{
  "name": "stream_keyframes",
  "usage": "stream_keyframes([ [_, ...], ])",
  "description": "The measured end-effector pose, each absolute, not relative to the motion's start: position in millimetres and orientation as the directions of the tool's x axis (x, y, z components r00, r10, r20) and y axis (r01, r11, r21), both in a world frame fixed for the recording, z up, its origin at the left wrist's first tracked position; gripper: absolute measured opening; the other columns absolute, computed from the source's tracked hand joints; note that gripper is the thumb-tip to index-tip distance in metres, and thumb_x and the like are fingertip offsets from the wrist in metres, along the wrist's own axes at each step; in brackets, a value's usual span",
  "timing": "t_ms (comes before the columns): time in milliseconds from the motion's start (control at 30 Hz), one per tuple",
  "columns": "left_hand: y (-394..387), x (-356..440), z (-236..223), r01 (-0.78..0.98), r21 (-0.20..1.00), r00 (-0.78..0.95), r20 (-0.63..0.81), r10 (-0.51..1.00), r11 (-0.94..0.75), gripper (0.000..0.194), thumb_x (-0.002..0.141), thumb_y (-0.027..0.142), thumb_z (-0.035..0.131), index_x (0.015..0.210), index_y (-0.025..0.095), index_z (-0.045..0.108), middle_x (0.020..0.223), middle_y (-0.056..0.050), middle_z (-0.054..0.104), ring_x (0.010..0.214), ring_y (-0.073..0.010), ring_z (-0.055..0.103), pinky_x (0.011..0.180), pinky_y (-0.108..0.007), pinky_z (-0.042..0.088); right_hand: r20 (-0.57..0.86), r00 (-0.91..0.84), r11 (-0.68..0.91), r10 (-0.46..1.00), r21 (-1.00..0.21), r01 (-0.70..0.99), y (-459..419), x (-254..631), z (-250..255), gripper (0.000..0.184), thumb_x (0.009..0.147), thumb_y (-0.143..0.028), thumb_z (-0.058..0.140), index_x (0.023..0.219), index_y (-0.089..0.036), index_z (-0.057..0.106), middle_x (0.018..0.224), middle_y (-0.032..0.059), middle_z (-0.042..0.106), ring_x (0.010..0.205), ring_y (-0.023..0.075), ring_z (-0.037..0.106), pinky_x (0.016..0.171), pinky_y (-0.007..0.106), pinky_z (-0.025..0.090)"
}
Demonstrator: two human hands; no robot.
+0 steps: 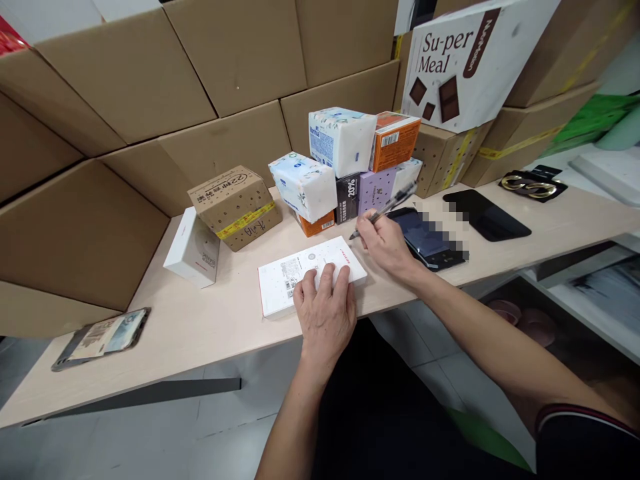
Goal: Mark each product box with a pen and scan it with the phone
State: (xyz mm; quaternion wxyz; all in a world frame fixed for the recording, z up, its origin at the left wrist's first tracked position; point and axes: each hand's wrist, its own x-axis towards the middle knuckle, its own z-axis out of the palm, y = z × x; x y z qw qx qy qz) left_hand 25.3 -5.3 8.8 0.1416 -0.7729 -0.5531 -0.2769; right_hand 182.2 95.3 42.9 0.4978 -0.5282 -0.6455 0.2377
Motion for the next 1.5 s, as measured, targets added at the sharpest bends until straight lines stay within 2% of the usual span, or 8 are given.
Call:
stream_keyframes([
  [200,-5.5,25.0,9.1,0.946,0.034,0.237,0.604,0.761,-0.322,0.034,0.097,0.028,0.057,0.131,0.027,0.062,0.136,-0.005,0.067,0.120,-0.0354,0.055,0.095,-0.049,0.038,0.153,-0.109,0.182,0.982,-0.624,0.760,100.0,206.0,46.6,0.015,0.092,-0.034,0.054,0.093,-0.020,0.057,0.089,0.0087,0.071,0.081,0.0221,0.064,0.070,0.030,0.041],
  [367,-5.3,26.1,7.8,0.954,0.000,0.234,0.628,0.742,-0.301,0.035,0.098,0.029,0.057,0.133,0.025,0.061,0.136,-0.004,0.067,0.120,-0.0331,0.056,0.097,-0.048,0.040,0.015,-0.139,0.132,0.990,-0.422,0.897,96.5,204.4,43.1,0.037,0.091,-0.041,0.059,0.117,-0.015,0.059,0.100,0.0146,0.074,0.094,0.0280,0.069,0.075,0.031,0.044],
  [500,-4.9,26.2,7.5,0.952,-0.009,0.238,0.652,0.720,-0.307,0.031,0.097,0.028,0.058,0.128,0.022,0.064,0.134,-0.005,0.069,0.119,-0.0329,0.057,0.096,-0.048,0.041,0.001,-0.105,0.100,0.994,-0.321,0.942,90.6,193.6,47.0,0.035,0.095,-0.041,0.055,0.115,-0.014,0.063,0.099,0.0177,0.074,0.093,0.0313,0.069,0.076,0.035,0.046],
  [767,-5.3,24.8,6.7,0.948,0.000,0.241,0.657,0.714,-0.320,0.032,0.097,0.028,0.059,0.128,0.021,0.063,0.135,-0.006,0.068,0.119,-0.0335,0.057,0.096,-0.049,0.042,0.370,0.209,-0.153,0.905,-0.174,0.973,53.7,233.9,43.5,0.074,0.090,-0.064,0.056,0.142,-0.012,0.050,0.130,0.0287,0.056,0.118,0.0448,0.053,0.090,0.055,0.046],
  [933,-5.8,25.0,5.7,0.949,0.007,0.236,0.650,0.722,-0.316,0.033,0.096,0.027,0.059,0.128,0.021,0.062,0.135,-0.006,0.068,0.119,-0.0343,0.057,0.096,-0.048,0.042,0.150,0.265,-0.227,0.953,-0.232,0.946,43.0,260.6,23.7,0.095,0.084,-0.068,0.060,0.158,-0.016,0.032,0.132,0.0286,0.055,0.117,0.0484,0.053,0.090,0.061,0.044],
  [1133,-7.4,27.0,8.7,0.947,0.006,0.237,0.663,0.710,-0.321,0.032,0.097,0.031,0.058,0.127,0.020,0.063,0.132,-0.007,0.069,0.117,-0.0340,0.058,0.094,-0.048,0.044,0.367,0.354,-0.206,0.860,-0.385,0.900,44.7,253.2,3.2,0.079,0.083,-0.049,0.061,0.149,-0.010,0.046,0.125,0.0262,0.061,0.117,0.0449,0.054,0.097,0.063,0.043],
  [1367,3.9,39.2,15.0,0.928,0.080,0.191,0.736,0.650,-0.364,0.024,0.097,0.031,0.058,0.114,0.015,0.066,0.118,-0.012,0.073,0.111,-0.0312,0.063,0.091,-0.044,0.050,0.454,0.295,0.068,0.840,-0.629,0.774,34.4,242.2,-1.1,0.089,0.077,-0.054,0.067,0.152,-0.011,0.043,0.137,0.0219,0.061,0.128,0.0383,0.054,0.108,0.058,0.044],
  [1500,9.8,42.8,9.5,0.906,0.098,0.194,0.768,0.610,-0.411,0.030,0.099,0.028,0.055,0.123,0.012,0.062,0.114,-0.011,0.075,0.107,-0.0281,0.065,0.091,-0.042,0.051,0.526,0.222,0.225,0.821,-0.655,0.721,27.9,216.5,-2.3,0.084,0.079,-0.053,0.069,0.150,-0.015,0.044,0.138,0.0188,0.062,0.127,0.0336,0.057,0.107,0.056,0.047],
])
